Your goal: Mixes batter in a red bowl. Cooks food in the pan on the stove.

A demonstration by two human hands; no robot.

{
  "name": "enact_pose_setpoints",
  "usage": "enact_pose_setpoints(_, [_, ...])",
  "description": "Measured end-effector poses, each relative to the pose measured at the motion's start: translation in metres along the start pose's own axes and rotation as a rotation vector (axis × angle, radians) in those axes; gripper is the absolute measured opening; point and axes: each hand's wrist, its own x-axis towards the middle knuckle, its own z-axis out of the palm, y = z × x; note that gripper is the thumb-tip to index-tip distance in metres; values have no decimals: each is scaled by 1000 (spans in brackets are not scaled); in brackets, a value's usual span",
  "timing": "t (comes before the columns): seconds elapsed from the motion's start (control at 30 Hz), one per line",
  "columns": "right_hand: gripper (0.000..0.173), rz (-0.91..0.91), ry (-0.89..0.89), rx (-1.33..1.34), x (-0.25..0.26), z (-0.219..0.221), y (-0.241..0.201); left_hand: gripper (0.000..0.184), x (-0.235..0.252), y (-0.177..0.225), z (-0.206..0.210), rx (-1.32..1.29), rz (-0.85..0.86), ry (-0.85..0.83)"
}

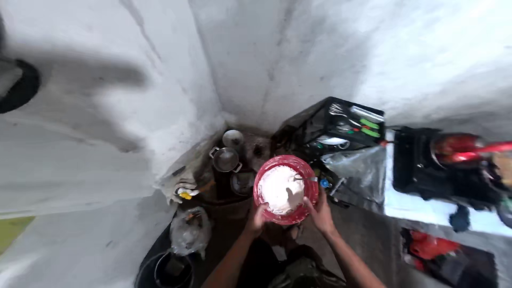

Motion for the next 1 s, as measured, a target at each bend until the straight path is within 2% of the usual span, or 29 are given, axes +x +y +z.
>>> enact_pose_setpoints(0.03, [90,-137,105,-41,0,-21,-5,54,-8,4,16,29,17,-44])
enact_pose_setpoints(0.1, [71,-257,273,-129,0,-61,-17,61,-15,11,44,94,68,-154])
enact_pose_setpoints(0.2, [36,-229,455,-274,-26,-117,-25,69,-28,15,79,235,136,-259])
enact_pose_setpoints(0.27, [26,-196,517,-368,-53,-153,-28,72,-36,16,104,305,174,-304])
enact_pose_setpoints(0.43, [37,-89,434,-497,-128,-198,-20,71,-71,-8,160,372,213,-380])
enact_pose_setpoints(0.5, [38,6,354,-408,-146,-207,-10,74,-88,-29,181,396,230,-391])
enact_pose_setpoints(0.6, [38,97,347,-205,-157,-224,14,82,-115,-62,204,477,220,-403])
enact_pose_setpoints(0.7, [44,332,316,-278,-173,-253,25,86,-141,-98,219,554,180,-448])
enact_pose_setpoints(0.8, [35,550,228,-417,-195,-281,36,88,-159,-133,232,586,151,-496])
enact_pose_setpoints(0.9, [36,471,389,-445,-211,-288,66,84,-168,-159,250,580,86,-519])
enact_pose_setpoints(1.0, [38,219,416,-416,-220,-276,92,85,-169,-184,270,578,46,-575])
